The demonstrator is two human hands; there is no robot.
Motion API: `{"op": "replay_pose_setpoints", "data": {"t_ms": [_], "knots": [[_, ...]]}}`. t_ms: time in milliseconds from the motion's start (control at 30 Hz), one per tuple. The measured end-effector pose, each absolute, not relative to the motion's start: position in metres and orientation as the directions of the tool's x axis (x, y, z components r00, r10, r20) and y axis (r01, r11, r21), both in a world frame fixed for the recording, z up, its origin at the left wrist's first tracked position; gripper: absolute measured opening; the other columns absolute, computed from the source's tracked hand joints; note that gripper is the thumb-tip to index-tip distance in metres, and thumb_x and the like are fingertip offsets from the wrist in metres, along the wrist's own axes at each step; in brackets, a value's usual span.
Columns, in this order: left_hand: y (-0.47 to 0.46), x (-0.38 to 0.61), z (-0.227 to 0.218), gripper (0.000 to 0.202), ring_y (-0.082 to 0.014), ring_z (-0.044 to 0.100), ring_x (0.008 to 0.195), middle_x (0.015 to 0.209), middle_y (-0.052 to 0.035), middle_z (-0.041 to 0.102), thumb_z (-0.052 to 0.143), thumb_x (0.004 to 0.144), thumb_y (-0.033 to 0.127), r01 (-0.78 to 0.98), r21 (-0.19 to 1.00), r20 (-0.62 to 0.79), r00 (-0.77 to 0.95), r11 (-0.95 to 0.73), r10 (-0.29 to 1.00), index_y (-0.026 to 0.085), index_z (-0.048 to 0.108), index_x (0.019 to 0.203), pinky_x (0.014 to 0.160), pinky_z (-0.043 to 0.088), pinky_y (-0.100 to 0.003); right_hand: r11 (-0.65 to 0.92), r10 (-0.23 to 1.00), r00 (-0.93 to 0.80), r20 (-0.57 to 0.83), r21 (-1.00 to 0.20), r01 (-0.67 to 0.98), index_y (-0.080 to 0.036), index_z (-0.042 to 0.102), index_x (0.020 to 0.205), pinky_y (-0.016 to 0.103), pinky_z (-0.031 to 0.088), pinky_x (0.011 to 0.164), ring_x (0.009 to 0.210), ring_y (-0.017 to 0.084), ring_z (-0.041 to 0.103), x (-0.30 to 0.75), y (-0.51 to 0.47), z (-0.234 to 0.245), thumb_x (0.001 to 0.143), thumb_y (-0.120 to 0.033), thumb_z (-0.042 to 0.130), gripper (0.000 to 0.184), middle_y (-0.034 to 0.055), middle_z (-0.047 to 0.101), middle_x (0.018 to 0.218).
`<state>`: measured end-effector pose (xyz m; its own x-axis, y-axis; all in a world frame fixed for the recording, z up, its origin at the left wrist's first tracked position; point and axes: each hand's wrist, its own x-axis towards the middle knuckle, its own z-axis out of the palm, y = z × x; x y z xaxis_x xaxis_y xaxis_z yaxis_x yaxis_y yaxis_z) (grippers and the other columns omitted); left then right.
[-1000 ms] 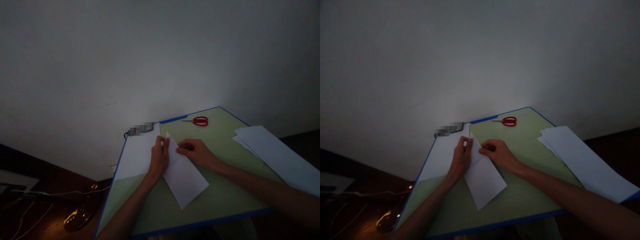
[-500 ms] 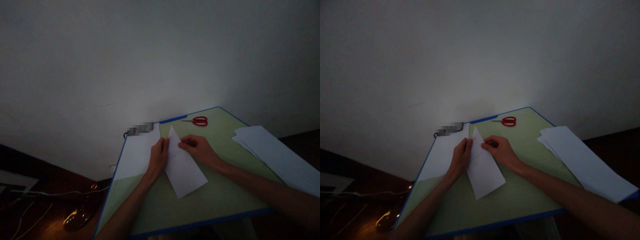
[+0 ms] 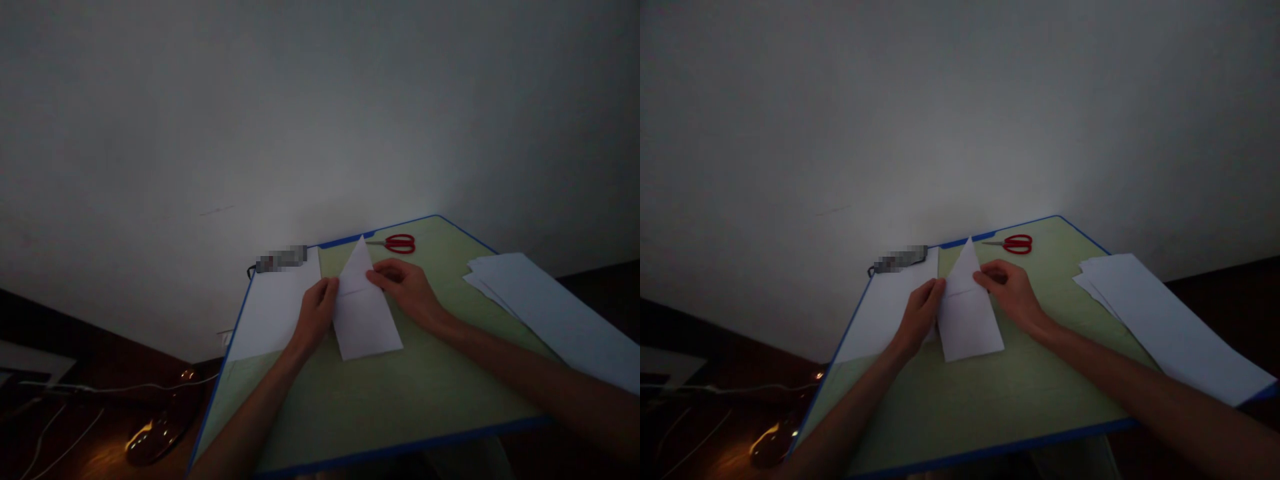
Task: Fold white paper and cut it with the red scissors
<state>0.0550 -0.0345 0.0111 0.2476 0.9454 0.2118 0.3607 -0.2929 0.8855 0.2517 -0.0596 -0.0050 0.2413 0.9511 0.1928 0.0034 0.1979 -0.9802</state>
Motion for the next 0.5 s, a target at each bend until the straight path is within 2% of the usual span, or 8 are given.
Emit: {"op": "replay_pose_setpoints", "data": {"t_ms": [133, 200, 233, 300, 367, 433, 500], "knots": [[-0.034, 0.054, 0.01, 0.033, -0.0142, 0.055, 0.067, 0.071, 0.0011, 0.062, 0.062, 0.087, 0.048, 0.274, 0.933, 0.168, 0.246, -0.234, 0.955, 0.016, 0.066, 0.078, 0.06, 0.04, -0.023, 0.14, 0.965, 0.228, 0.134, -0.99, -0.01, -0.021, 0.066, 0.088, 0.041, 0.058, 0.073, 0.076, 0.024, 0.071, 0.261, -0.051, -0.01, 0.071, -0.045, 0.082, 0.034, 0.0058, 0.074, 0.079], [-0.032, 0.053, 0.008, 0.033, -0.0148, 0.057, 0.067, 0.072, -0.0004, 0.066, 0.065, 0.085, 0.048, 0.261, 0.943, 0.145, 0.235, -0.206, 0.961, 0.015, 0.069, 0.079, 0.06, 0.041, -0.024, 0.178, 0.946, 0.262, 0.192, -0.981, 0.078, -0.021, 0.064, 0.106, 0.043, 0.058, 0.074, 0.081, 0.026, 0.071, 0.264, -0.05, -0.009, 0.074, -0.042, 0.08, 0.042, 0.0092, 0.075, 0.094], [-0.031, 0.052, 0.007, 0.034, -0.0151, 0.058, 0.067, 0.072, -0.0012, 0.067, 0.066, 0.085, 0.048, 0.263, 0.945, 0.129, 0.237, -0.192, 0.963, 0.015, 0.07, 0.08, 0.059, 0.041, -0.024, 0.244, 0.912, 0.292, 0.289, -0.953, 0.181, -0.021, 0.061, 0.116, 0.044, 0.057, 0.077, 0.088, 0.027, 0.071, 0.266, -0.051, -0.006, 0.077, -0.04, 0.078, 0.047, 0.0122, 0.073, 0.107], [-0.031, 0.052, 0.007, 0.034, -0.016, 0.059, 0.066, 0.072, -0.0031, 0.069, 0.068, 0.083, 0.048, 0.291, 0.939, 0.104, 0.264, -0.182, 0.959, 0.014, 0.073, 0.08, 0.058, 0.042, -0.025, 0.414, 0.787, 0.245, 0.566, -0.779, 0.471, -0.023, 0.059, 0.127, 0.049, 0.052, 0.09, 0.109, 0.03, 0.066, 0.269, -0.054, 0.0, 0.085, -0.034, 0.073, 0.046, 0.0147, 0.066, 0.128], [-0.033, 0.054, 0.008, 0.033, -0.0175, 0.062, 0.068, 0.074, -0.005, 0.072, 0.068, 0.084, 0.046, 0.342, 0.915, 0.106, 0.311, -0.215, 0.944, 0.014, 0.075, 0.079, 0.06, 0.044, -0.026, 0.542, 0.677, -0.014, 0.736, -0.486, 0.686, -0.025, 0.065, 0.121, 0.054, 0.041, 0.102, 0.123, 0.031, 0.058, 0.272, -0.058, 0.007, 0.092, -0.029, 0.067, 0.029, 0.0113, 0.066, 0.13], [-0.037, 0.058, 0.008, 0.032, -0.0184, 0.063, 0.07, 0.077, -0.0062, 0.074, 0.067, 0.085, 0.044, 0.391, 0.877, 0.125, 0.377, -0.28, 0.918, 0.015, 0.077, 0.08, 0.062, 0.046, -0.026, 0.629, 0.629, -0.282, 0.724, -0.262, 0.732, -0.026, 0.069, 0.113, 0.055, 0.031, 0.107, 0.124, 0.03, 0.056, 0.273, -0.062, 0.012, 0.096, -0.026, 0.064, 0.018, 0.0068, 0.072, 0.121], [-0.04, 0.06, 0.009, 0.032, -0.0183, 0.064, 0.069, 0.078, -0.0063, 0.076, 0.065, 0.087, 0.044, 0.432, 0.832, 0.153, 0.424, -0.348, 0.893, 0.016, 0.08, 0.083, 0.063, 0.046, -0.027, 0.682, 0.608, -0.436, 0.664, -0.154, 0.715, -0.025, 0.069, 0.108, 0.054, 0.028, 0.106, 0.119, 0.028, 0.059, 0.272, -0.064, 0.012, 0.098, -0.024, 0.063, 0.012, 0.0048, 0.075, 0.111]]}}
